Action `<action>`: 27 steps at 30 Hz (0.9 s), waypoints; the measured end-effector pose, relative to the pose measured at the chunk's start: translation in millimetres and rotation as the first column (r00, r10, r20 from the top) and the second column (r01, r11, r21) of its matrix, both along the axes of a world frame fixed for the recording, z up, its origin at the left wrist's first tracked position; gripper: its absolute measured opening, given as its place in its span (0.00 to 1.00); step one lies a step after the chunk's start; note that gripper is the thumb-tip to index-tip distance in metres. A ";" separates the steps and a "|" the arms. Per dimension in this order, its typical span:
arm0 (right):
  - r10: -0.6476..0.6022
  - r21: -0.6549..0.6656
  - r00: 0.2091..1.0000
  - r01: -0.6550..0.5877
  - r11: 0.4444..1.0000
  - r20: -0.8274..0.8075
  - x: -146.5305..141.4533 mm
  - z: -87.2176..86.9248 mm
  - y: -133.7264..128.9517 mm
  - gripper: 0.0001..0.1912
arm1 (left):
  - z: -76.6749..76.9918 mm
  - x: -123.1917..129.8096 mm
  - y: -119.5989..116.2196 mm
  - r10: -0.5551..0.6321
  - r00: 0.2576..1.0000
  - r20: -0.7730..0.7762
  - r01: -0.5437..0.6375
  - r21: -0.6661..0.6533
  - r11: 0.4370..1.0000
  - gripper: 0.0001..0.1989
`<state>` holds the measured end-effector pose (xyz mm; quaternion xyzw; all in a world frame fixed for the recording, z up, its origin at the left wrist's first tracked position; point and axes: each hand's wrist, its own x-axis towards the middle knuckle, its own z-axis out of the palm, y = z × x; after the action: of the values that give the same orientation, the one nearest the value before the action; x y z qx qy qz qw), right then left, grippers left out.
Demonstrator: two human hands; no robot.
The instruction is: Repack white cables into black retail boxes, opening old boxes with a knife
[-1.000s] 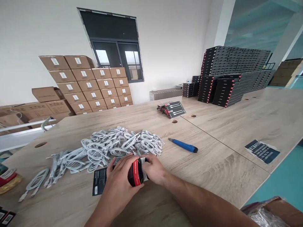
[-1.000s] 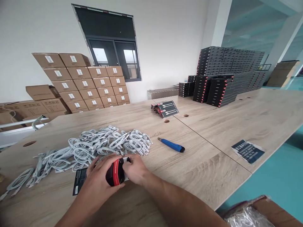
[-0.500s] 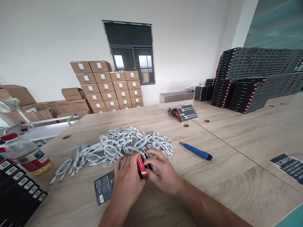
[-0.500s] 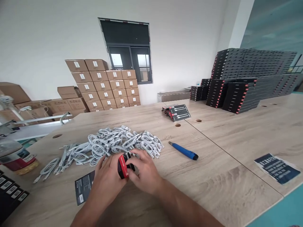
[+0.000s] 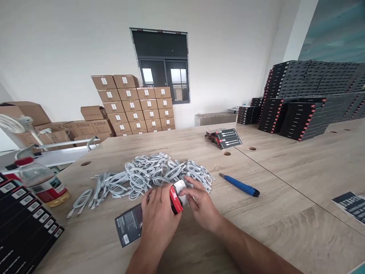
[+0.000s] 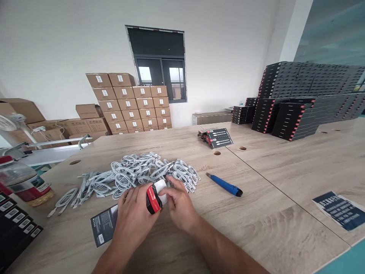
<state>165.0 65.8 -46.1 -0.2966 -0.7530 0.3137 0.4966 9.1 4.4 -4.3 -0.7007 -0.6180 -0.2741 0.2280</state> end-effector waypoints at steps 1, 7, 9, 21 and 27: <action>0.014 -0.047 1.000 -0.014 0.999 -0.006 -1.6 0.9 -2.1 0.15 | -0.8 -1.1 0.2 0.005 1.000 -0.008 -0.004 0.006 1.000 0.22; 0.212 -0.297 0.962 -0.255 0.920 -0.171 -15.3 10.1 -13.5 0.16 | -3.5 -3.1 0.1 -0.047 0.999 -0.019 0.046 -0.036 0.998 0.23; 0.197 -0.358 0.950 -0.276 0.892 -0.240 -14.8 13.5 -10.7 0.17 | -3.2 -4.9 0.9 -0.063 0.998 -0.008 0.062 -0.058 0.996 0.22; -0.208 -0.286 0.918 0.110 0.952 -0.339 43.7 25.6 35.3 0.22 | 1.5 -26.7 -1.6 0.015 0.999 0.031 -0.007 -0.240 0.971 0.35; -0.124 0.130 0.964 0.095 0.987 0.236 45.8 22.6 27.4 0.04 | 2.7 -20.8 -2.8 0.022 1.000 -0.004 -0.022 -0.266 0.964 0.36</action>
<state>210.8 93.2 -23.5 -0.3443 -0.8077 0.2019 0.4339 -11.7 1.7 -1.6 -0.7183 -0.6568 -0.1855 0.1353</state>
